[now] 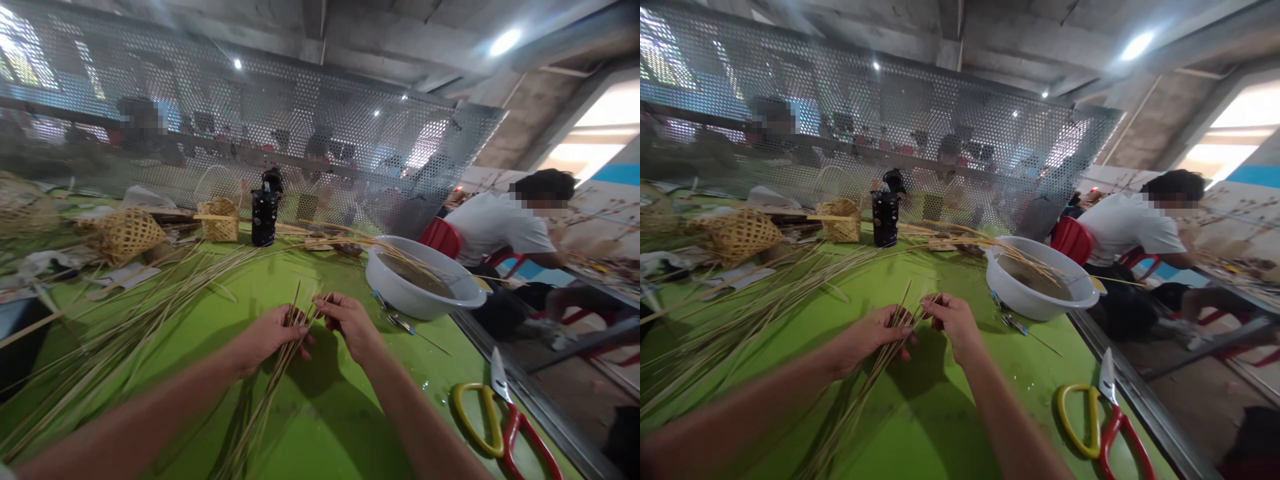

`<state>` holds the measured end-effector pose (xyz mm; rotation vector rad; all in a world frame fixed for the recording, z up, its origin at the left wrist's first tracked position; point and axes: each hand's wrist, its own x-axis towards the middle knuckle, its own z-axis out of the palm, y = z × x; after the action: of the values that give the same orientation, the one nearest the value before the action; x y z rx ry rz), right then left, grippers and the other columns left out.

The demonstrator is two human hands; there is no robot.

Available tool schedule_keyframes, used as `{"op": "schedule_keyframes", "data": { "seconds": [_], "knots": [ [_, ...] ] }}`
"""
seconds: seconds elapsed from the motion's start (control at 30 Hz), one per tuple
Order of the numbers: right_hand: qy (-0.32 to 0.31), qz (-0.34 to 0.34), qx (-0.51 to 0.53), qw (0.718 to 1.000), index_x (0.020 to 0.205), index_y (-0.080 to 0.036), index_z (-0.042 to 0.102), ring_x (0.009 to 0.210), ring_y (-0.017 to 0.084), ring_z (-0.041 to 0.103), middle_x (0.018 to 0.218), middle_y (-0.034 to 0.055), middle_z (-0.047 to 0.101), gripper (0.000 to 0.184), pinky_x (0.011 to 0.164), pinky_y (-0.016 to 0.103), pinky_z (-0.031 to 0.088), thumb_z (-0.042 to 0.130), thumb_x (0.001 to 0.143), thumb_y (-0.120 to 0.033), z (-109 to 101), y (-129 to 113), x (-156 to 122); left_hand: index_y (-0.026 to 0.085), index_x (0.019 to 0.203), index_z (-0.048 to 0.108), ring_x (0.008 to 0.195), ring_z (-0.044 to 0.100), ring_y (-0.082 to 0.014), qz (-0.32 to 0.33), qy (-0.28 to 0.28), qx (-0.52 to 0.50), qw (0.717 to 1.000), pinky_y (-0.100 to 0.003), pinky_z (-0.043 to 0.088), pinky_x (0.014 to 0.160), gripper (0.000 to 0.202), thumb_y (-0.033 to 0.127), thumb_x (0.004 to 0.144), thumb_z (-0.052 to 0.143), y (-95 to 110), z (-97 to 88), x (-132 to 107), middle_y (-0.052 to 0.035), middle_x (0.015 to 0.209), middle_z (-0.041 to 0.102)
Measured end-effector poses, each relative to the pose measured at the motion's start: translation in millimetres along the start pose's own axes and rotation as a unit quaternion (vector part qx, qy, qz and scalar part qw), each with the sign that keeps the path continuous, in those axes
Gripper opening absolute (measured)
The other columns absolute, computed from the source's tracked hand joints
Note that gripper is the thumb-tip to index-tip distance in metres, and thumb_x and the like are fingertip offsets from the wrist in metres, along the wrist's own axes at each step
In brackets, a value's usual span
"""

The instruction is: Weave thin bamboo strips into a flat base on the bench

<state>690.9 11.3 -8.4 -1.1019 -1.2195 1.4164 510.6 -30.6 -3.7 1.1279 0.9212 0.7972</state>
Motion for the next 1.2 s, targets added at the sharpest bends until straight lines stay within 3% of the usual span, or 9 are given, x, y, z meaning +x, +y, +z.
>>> {"op": "schedule_keyframes", "data": {
  "seconds": [0.23,0.53,1.2],
  "knots": [
    [-0.002,0.044,0.051,0.998,0.083,-0.015,0.07,0.045,0.007,0.039,0.063,0.0008,0.066,0.042,0.046,0.023,0.023,0.085,0.052,-0.037,-1.0,-2.7,0.4,0.018,0.098,0.052,0.066,0.067,-0.015,0.004,0.003,-0.001,1.0,-0.025,0.046,0.057,0.031,0.038,0.083,0.07,0.1,-0.9,-0.6,-0.0053,0.091,0.073],
    [-0.009,0.031,0.049,0.998,0.07,-0.015,0.068,0.045,0.006,0.038,0.062,0.0006,0.066,0.034,0.046,0.023,0.023,0.086,0.053,-0.04,1.7,-1.6,-0.6,0.018,0.098,0.05,0.067,0.068,-0.0162,-0.007,-0.005,0.006,1.0,-0.024,0.047,0.056,0.038,0.042,0.08,0.073,0.3,-1.5,-0.6,-0.0073,0.093,0.073],
    [-0.027,-0.007,-0.041,0.999,0.063,-0.017,0.064,0.051,0.01,0.047,0.058,-0.0012,0.061,0.026,0.05,0.024,0.033,0.08,0.062,-0.037,5.5,4.3,-4.0,0.016,0.1,0.053,0.065,0.068,-0.0151,0.015,-0.008,0.034,0.999,-0.025,0.048,0.058,0.03,0.033,0.082,0.071,2.1,2.6,-1.9,-0.0044,0.088,0.07]
  ]
}}
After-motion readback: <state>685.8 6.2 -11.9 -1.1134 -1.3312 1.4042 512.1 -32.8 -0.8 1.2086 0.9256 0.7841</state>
